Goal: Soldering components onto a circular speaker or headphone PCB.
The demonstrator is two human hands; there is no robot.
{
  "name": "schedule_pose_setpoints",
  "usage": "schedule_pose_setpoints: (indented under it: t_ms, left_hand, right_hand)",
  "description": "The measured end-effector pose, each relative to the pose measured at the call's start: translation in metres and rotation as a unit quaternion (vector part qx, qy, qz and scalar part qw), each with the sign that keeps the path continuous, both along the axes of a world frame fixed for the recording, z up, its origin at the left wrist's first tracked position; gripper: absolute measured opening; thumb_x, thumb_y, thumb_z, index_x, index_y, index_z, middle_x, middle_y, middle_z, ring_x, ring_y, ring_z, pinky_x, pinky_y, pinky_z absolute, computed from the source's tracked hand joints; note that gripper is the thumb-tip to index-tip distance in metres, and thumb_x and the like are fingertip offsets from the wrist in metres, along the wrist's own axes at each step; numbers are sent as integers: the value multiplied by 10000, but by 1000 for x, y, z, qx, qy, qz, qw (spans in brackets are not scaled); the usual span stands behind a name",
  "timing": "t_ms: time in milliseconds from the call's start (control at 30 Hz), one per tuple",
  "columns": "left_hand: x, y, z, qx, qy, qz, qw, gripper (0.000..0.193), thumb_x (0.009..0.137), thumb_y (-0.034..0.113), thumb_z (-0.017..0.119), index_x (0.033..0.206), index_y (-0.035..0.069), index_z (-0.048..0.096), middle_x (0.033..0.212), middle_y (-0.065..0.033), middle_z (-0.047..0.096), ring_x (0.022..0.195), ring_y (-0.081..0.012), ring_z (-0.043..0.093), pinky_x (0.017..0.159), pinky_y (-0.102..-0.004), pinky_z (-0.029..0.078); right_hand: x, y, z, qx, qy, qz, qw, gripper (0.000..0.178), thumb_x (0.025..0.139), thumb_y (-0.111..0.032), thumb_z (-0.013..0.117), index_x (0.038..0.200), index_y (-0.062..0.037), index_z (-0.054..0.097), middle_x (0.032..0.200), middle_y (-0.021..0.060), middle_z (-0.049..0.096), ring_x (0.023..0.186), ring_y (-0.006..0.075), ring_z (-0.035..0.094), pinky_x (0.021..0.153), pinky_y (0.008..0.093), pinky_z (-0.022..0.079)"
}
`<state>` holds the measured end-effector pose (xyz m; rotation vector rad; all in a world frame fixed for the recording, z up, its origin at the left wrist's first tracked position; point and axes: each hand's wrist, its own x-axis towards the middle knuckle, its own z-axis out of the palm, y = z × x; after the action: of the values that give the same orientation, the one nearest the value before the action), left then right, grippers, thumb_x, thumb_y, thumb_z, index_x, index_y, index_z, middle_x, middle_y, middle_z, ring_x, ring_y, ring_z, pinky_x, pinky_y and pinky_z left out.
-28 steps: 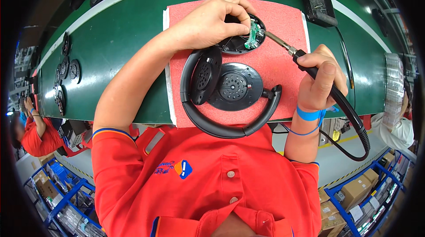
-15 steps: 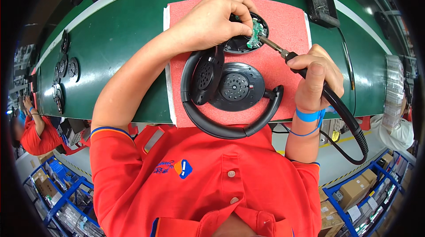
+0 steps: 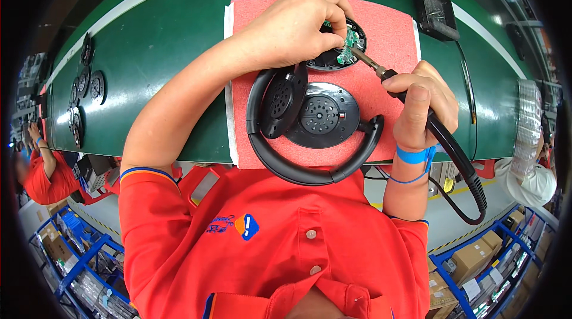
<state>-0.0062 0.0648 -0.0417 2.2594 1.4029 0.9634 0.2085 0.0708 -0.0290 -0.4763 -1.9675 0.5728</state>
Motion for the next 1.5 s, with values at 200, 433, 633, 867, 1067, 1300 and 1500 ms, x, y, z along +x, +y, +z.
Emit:
schedule_pose_setpoints:
  t_ms: [200,433,633,867,1067,1300,1500]
  left_hand:
    - [-1,1,-2,16,8,-4,1000,67,685,98,658,670,34,656,968,-60,646,1019,-249,527,898,-361,422]
    - [0,0,-2,30,16,-9,999,70,675,38,673,690,12,610,988,-65,634,973,-247,532,857,-349,427]
    - [0,0,-2,34,14,-12,999,71,675,43,673,688,14,609,988,-64,636,971,-249,537,849,-348,434]
    - [-2,0,-2,20,-5,-9,1000,46,687,48,650,707,17,622,984,-60,644,936,-233,558,844,-337,438]
    - [-4,-2,1,-34,-50,8,998,86,729,86,645,740,1,635,977,-77,650,926,-219,571,860,-323,432]
    - [-1,-2,1,-98,-56,18,993,126,742,117,654,760,-7,647,1015,-87,639,955,-222,563,888,-334,419]
    - [3,-2,-2,-83,-46,34,995,121,735,110,648,764,-7,648,1025,-86,634,969,-216,561,892,-327,416]
  right_hand:
    - [-1,-1,0,5,0,0,1000,402,930,-235,487,656,36,600,575,88,576,487,146,440,449,272,305]
    - [2,2,-1,21,29,-11,999,433,942,-242,462,627,31,578,572,99,580,474,146,422,458,281,300]
    - [3,2,-1,20,26,-18,999,426,940,-232,462,618,25,570,580,106,587,472,148,413,464,285,302]
    - [4,3,-1,16,31,-20,999,426,939,-235,463,618,25,571,584,105,588,483,146,418,466,281,301]
    - [4,3,-1,14,40,-23,999,431,938,-237,464,617,27,574,591,106,589,487,142,414,465,278,300]
    - [4,3,-1,15,37,-23,999,433,939,-238,466,616,29,572,589,106,589,489,141,407,465,278,292]
    - [7,7,-3,19,42,-5,999,330,901,-168,505,643,18,593,586,87,590,479,140,417,457,273,309]
